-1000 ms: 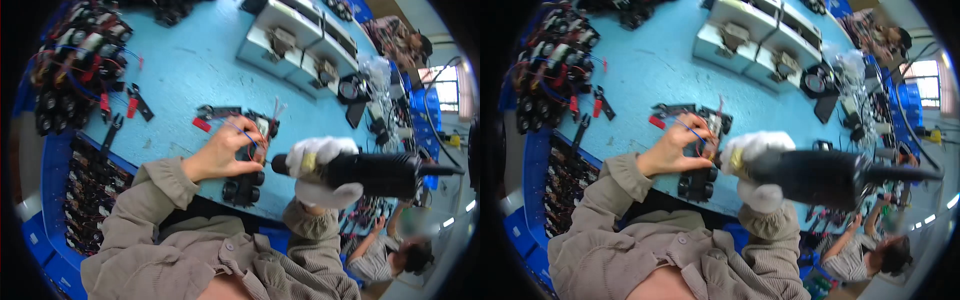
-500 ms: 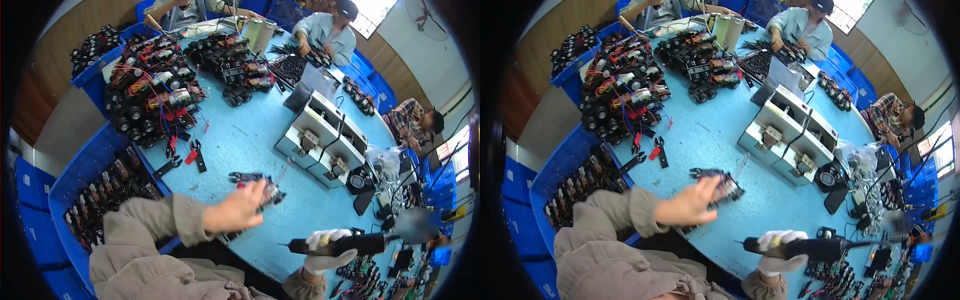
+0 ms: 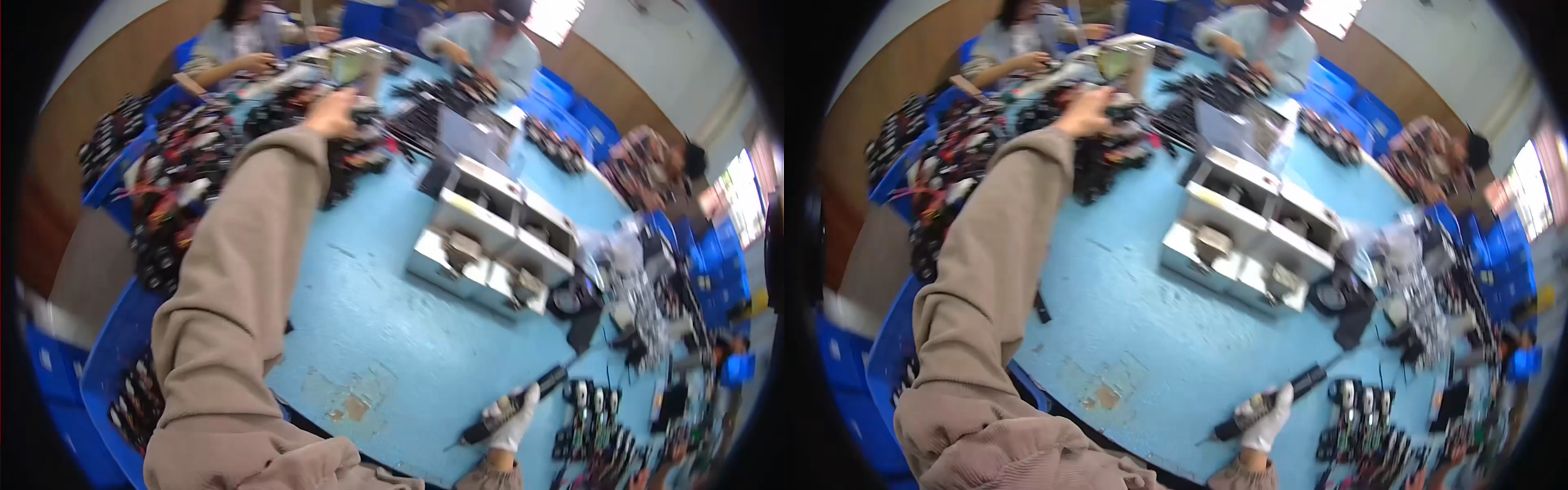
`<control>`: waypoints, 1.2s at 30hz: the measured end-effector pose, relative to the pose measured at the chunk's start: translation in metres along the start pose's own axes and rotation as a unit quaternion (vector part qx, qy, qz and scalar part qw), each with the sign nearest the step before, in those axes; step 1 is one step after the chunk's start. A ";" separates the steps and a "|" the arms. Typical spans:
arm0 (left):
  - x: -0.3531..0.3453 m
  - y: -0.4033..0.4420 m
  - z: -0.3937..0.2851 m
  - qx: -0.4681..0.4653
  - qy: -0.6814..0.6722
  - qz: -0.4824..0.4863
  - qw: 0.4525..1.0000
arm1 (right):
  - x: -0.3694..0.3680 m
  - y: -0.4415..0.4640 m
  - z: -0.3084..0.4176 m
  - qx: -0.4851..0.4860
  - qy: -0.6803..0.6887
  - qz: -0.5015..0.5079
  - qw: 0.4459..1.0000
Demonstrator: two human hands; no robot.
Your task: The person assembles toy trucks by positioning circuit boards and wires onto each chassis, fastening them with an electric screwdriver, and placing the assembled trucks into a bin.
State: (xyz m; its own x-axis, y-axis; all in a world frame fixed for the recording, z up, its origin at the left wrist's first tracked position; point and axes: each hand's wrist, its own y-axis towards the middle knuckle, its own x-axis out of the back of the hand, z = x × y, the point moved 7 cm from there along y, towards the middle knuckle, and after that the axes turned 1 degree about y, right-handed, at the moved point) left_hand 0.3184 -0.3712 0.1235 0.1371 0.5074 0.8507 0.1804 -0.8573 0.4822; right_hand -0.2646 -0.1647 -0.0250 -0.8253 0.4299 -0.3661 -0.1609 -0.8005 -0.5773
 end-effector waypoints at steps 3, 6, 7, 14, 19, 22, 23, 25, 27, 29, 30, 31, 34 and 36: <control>0.012 -0.020 -0.018 0.004 0.228 -0.053 0.972 | -0.013 -0.014 0.013 0.008 -0.074 0.053 0.996; -0.003 -0.014 -0.025 -0.152 0.210 -0.210 0.943 | 0.004 -0.029 0.037 0.026 -0.220 0.061 0.973; 0.020 -0.029 -0.095 -0.211 0.091 -0.217 0.949 | 0.006 -0.038 0.053 0.042 -0.251 0.067 0.965; 0.131 -0.259 -0.381 -0.499 -0.349 0.113 0.785 | 0.060 -0.025 0.155 0.165 -0.362 -0.084 0.914; 0.136 -0.320 -0.407 -0.552 -0.365 0.171 0.730 | 0.149 0.037 0.243 0.286 -0.524 -0.200 0.777; 0.146 -0.324 -0.412 -0.548 -0.394 0.175 0.717 | 0.223 0.088 0.284 0.291 -0.588 -0.252 0.711; 0.148 -0.326 -0.414 -0.550 -0.408 0.175 0.707 | 0.238 0.100 0.288 0.278 -0.595 -0.233 0.717; 0.163 -0.322 -0.411 -0.538 -0.459 0.159 0.689 | 0.221 0.092 0.275 0.228 -0.667 -0.227 0.672; 0.182 -0.312 -0.398 -0.504 -0.542 0.126 0.661 | 0.212 0.095 0.264 0.237 -0.648 -0.204 0.695; 0.192 -0.308 -0.383 -0.460 -0.629 0.091 0.620 | 0.206 0.089 0.251 0.278 -0.582 -0.174 0.744; 0.187 -0.308 -0.384 -0.438 -0.647 0.089 0.618 | 0.185 0.072 0.235 0.276 -0.559 -0.154 0.766; 0.172 -0.310 -0.391 -0.413 -0.640 0.100 0.640 | 0.172 0.063 0.220 0.231 -0.567 -0.139 0.778; 0.088 -0.333 -0.425 -0.373 -0.500 0.147 0.768 | 0.117 0.039 0.172 0.282 -0.569 -0.075 0.769; 0.040 -0.348 -0.437 -0.385 -0.391 0.136 0.825 | 0.086 0.012 0.136 0.200 -0.514 -0.032 0.833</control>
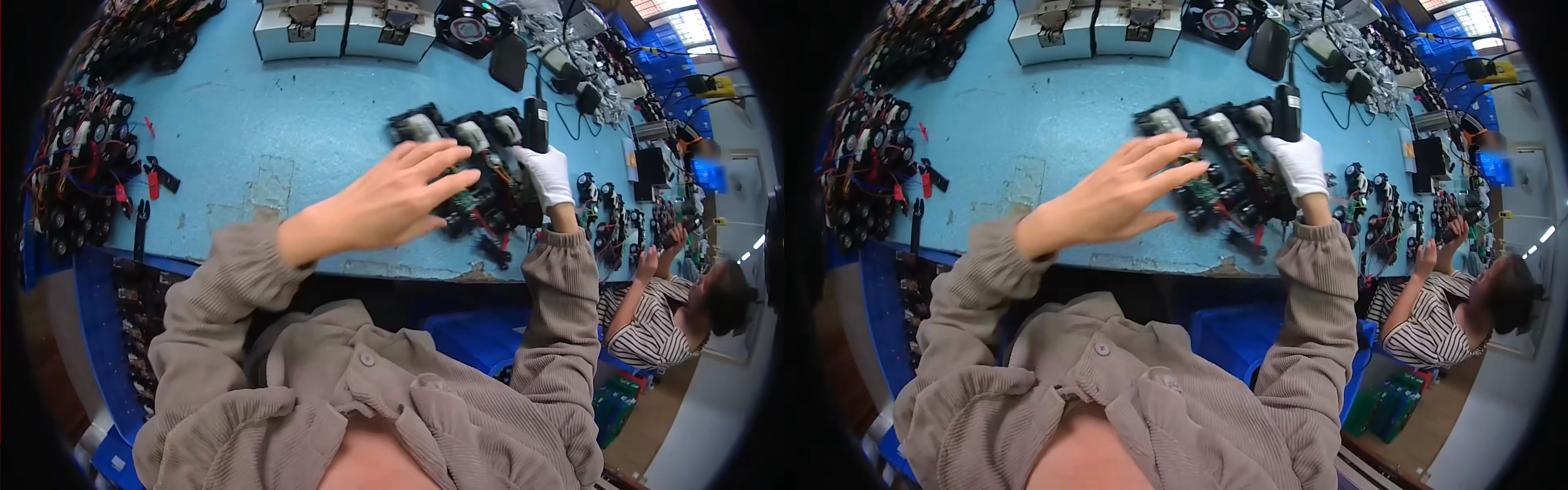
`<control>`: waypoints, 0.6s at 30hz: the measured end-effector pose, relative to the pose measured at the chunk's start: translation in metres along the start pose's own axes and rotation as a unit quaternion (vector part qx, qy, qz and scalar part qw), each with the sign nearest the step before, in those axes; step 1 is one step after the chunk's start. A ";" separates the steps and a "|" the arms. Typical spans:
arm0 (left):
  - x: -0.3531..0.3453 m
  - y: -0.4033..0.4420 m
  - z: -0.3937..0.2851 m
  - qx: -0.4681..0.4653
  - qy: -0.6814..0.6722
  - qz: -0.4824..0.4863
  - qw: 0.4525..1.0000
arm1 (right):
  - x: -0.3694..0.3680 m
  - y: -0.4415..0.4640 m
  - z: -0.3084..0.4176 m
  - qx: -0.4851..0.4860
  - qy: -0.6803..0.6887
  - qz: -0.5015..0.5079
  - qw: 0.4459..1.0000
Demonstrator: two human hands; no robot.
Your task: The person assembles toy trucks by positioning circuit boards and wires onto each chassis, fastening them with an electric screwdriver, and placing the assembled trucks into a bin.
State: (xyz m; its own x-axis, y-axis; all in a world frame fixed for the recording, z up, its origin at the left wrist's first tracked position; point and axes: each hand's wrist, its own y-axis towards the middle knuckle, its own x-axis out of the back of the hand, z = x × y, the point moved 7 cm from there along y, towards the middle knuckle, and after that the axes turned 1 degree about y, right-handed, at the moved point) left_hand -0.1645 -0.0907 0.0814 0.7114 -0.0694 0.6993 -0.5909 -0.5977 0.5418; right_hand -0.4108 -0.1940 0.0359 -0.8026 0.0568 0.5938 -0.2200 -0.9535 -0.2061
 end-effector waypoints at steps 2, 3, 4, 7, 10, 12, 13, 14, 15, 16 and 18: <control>-0.019 -0.011 0.021 0.013 0.061 0.034 0.997 | -0.024 -0.021 0.009 -0.049 0.062 0.059 0.995; -0.025 -0.022 0.030 0.034 0.087 0.073 0.993 | -0.027 -0.029 0.013 -0.053 0.089 0.074 0.992; -0.024 -0.035 0.034 0.021 0.090 0.092 0.992 | -0.030 -0.036 0.019 -0.058 0.114 0.091 0.988; 0.001 -0.064 0.037 0.004 0.075 0.150 0.986 | -0.017 -0.039 0.024 -0.043 0.194 0.071 0.978; 0.034 -0.093 0.044 0.023 0.113 0.158 0.981 | 0.003 -0.038 0.033 -0.016 0.192 0.024 0.981; 0.057 -0.102 0.036 0.055 0.088 0.150 0.983 | 0.014 -0.035 0.030 0.005 0.234 -0.027 0.972; 0.062 -0.103 0.025 0.053 0.079 0.166 0.982 | 0.015 -0.033 0.025 -0.015 0.263 -0.037 0.964; 0.060 -0.105 0.015 0.049 0.070 0.180 0.980 | 0.011 -0.033 0.023 -0.033 0.306 -0.030 0.951; 0.047 -0.111 0.004 0.018 0.058 0.208 0.976 | 0.006 -0.036 0.024 -0.041 0.325 -0.001 0.945; 0.032 -0.116 -0.009 -0.024 0.146 0.211 0.966 | -0.001 -0.037 0.028 -0.047 0.346 0.032 0.937; 0.005 -0.124 -0.020 -0.045 0.247 0.169 0.953 | -0.012 -0.054 0.040 -0.053 0.364 0.052 0.928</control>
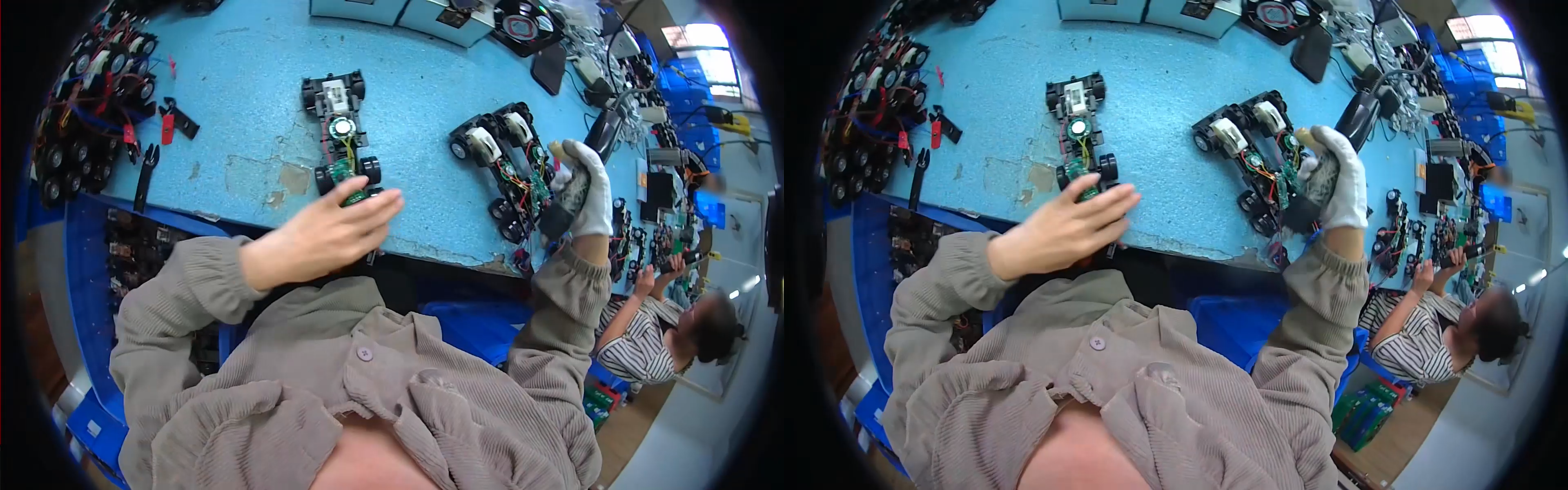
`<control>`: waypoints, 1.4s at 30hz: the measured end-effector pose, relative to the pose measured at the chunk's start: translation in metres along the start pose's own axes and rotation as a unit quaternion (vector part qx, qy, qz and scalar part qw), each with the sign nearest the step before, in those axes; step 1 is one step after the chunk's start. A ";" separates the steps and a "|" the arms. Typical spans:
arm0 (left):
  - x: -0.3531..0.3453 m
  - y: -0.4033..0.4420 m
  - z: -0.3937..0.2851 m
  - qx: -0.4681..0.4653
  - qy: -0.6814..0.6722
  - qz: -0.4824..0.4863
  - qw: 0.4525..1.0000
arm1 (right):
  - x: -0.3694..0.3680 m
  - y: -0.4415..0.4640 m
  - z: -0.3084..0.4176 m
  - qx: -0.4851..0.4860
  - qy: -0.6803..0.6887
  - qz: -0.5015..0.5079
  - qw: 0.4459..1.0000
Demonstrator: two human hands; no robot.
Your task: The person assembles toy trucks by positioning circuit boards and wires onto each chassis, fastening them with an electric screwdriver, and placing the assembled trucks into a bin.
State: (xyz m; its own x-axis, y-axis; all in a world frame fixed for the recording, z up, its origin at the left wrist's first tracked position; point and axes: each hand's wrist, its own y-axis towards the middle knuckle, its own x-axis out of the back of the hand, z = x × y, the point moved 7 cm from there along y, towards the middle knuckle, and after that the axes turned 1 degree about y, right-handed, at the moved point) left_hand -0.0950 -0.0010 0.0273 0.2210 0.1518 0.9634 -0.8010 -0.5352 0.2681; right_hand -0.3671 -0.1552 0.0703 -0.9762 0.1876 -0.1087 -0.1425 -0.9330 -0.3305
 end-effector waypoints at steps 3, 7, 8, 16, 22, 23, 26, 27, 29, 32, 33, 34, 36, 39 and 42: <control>0.004 0.003 -0.010 0.000 -0.038 -0.008 0.999 | -0.042 -0.033 -0.007 -0.009 -0.028 0.068 0.997; 0.081 -0.004 0.046 0.099 -0.276 -0.229 0.928 | -0.091 -0.056 -0.038 -0.033 -0.123 0.166 0.978; 0.077 -0.022 0.083 0.193 -0.451 -0.325 0.809 | -0.104 -0.059 -0.048 -0.043 -0.123 0.188 0.973; -0.016 -0.071 0.150 0.472 -0.718 -0.190 0.474 | -0.177 -0.072 -0.117 -0.114 -0.064 0.239 0.962; 0.004 -0.084 0.144 0.515 -0.579 -0.149 0.615 | -0.178 -0.077 -0.118 -0.128 -0.076 0.227 0.962; 0.008 -0.081 0.144 0.516 -0.559 -0.160 0.629 | -0.178 -0.076 -0.115 -0.121 -0.077 0.223 0.964; 0.008 -0.072 0.151 0.545 -0.521 -0.154 0.638 | -0.181 -0.071 -0.100 -0.092 -0.084 0.200 0.972; 0.005 -0.068 0.154 0.541 -0.534 -0.140 0.634 | -0.182 -0.068 -0.096 -0.075 -0.092 0.198 0.973; 0.000 -0.061 0.162 0.533 -0.558 -0.110 0.626 | -0.189 -0.063 -0.085 -0.052 -0.105 0.194 0.974; -0.009 -0.057 0.166 0.474 -0.625 -0.159 0.600 | -0.209 -0.057 -0.073 -0.037 -0.136 0.212 0.967; -0.007 -0.058 0.166 0.481 -0.627 -0.168 0.589 | -0.219 -0.056 -0.070 -0.038 -0.137 0.231 0.963; -0.004 -0.057 0.164 0.473 -0.635 -0.189 0.581 | -0.225 -0.053 -0.072 -0.024 -0.155 0.232 0.960; 0.004 -0.055 0.160 0.457 -0.647 -0.233 0.563 | -0.243 -0.052 -0.069 -0.034 -0.192 0.256 0.947; 0.009 -0.057 0.156 0.446 -0.626 -0.286 0.572 | -0.255 -0.044 -0.079 0.012 -0.168 0.282 0.945; 0.013 -0.068 0.158 0.452 -0.574 -0.358 0.581 | -0.259 -0.042 -0.078 0.035 -0.178 0.278 0.943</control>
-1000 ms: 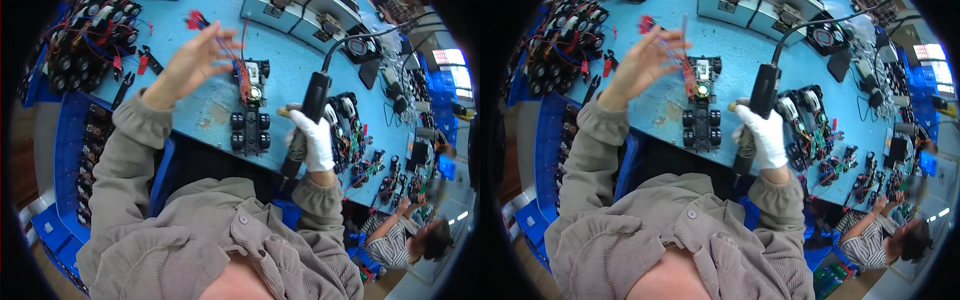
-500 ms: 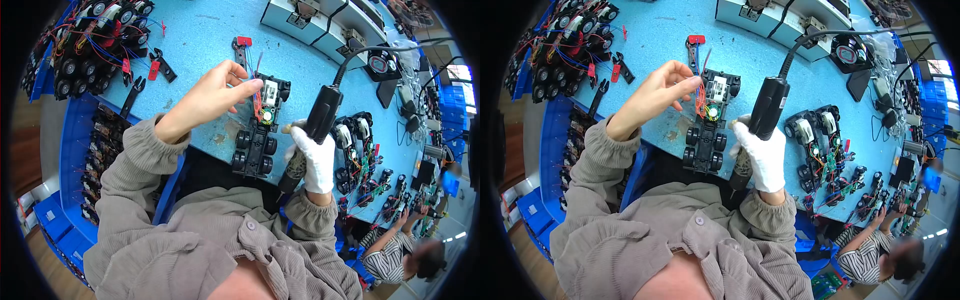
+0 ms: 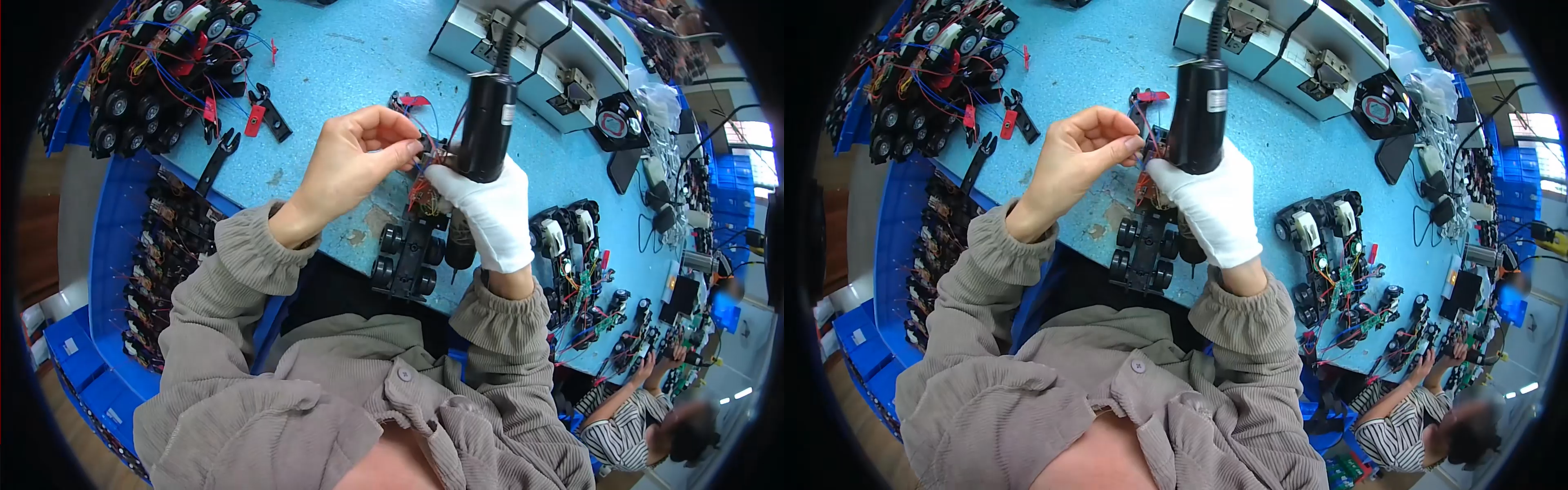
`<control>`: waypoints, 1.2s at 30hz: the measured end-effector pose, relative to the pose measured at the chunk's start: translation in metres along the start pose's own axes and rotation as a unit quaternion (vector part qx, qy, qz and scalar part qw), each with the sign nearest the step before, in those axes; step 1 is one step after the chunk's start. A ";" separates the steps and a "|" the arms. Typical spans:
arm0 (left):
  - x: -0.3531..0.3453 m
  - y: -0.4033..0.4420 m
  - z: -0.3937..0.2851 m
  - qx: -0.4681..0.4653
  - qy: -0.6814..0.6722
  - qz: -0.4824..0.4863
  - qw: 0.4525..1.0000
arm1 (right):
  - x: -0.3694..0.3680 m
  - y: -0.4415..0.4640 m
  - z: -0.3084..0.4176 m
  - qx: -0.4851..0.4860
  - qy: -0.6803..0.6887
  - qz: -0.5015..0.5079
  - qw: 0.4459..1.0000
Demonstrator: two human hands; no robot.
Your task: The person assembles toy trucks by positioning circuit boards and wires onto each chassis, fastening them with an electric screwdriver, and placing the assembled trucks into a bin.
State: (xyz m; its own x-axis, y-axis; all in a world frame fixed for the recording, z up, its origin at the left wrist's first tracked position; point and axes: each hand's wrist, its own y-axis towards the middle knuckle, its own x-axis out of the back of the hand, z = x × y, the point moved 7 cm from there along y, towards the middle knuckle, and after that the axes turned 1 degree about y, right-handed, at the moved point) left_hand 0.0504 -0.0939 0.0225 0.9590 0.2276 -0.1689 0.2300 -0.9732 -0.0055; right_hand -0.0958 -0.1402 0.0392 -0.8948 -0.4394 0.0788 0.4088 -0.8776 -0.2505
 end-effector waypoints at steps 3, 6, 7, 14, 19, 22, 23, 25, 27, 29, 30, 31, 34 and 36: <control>0.006 -0.002 0.001 0.006 0.090 0.011 0.996 | 0.003 -0.001 0.002 -0.019 -0.001 -0.012 1.000; -0.002 -0.004 -0.012 -0.103 0.260 0.041 0.959 | -0.001 -0.001 -0.002 -0.036 0.011 0.015 0.999; -0.005 -0.002 -0.008 -0.062 0.222 0.060 0.971 | -0.002 -0.001 -0.002 -0.027 0.011 0.014 0.999; 0.002 -0.003 0.000 -0.025 0.132 0.007 0.991 | 0.000 -0.002 0.003 -0.029 -0.001 -0.011 1.000; 0.013 -0.007 -0.008 -0.050 0.295 -0.136 0.944 | 0.003 0.002 -0.003 -0.036 0.049 -0.016 0.998; -0.003 -0.008 -0.040 -0.216 0.405 -0.085 0.885 | 0.000 0.002 -0.003 -0.037 0.051 -0.001 0.998; -0.007 -0.004 -0.031 -0.192 0.382 -0.018 0.904 | -0.001 0.001 -0.002 -0.041 0.053 0.000 0.998; -0.012 0.006 -0.009 -0.106 0.294 0.102 0.944 | -0.002 0.002 -0.003 -0.047 0.053 0.007 0.997; -0.011 0.010 -0.008 -0.072 0.238 0.116 0.962 | -0.001 0.003 -0.007 -0.043 0.060 0.010 0.997; -0.012 0.012 -0.013 -0.029 0.177 0.132 0.975 | 0.000 0.003 -0.007 -0.040 0.065 0.012 0.997; -0.014 0.013 -0.017 -0.029 0.179 0.135 0.974 | -0.001 0.003 -0.005 -0.039 0.067 0.013 0.997; -0.015 0.014 -0.020 -0.029 0.181 0.137 0.973 | -0.002 0.003 -0.004 -0.039 0.068 0.016 0.997; -0.011 0.020 -0.018 -0.068 0.240 0.122 0.961 | -0.003 0.003 -0.003 -0.033 0.065 0.017 0.997; -0.007 0.020 -0.019 -0.104 0.303 0.089 0.943 | -0.002 0.003 -0.002 -0.042 0.049 0.012 0.998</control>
State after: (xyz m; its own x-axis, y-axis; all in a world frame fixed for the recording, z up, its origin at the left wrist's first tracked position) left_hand 0.0518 -0.1140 0.0423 0.8892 0.0996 0.4465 0.0232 -0.9846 0.1733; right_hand -0.0927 -0.1416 0.0361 -0.8996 -0.4362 -0.0231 0.4186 -0.8458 -0.3307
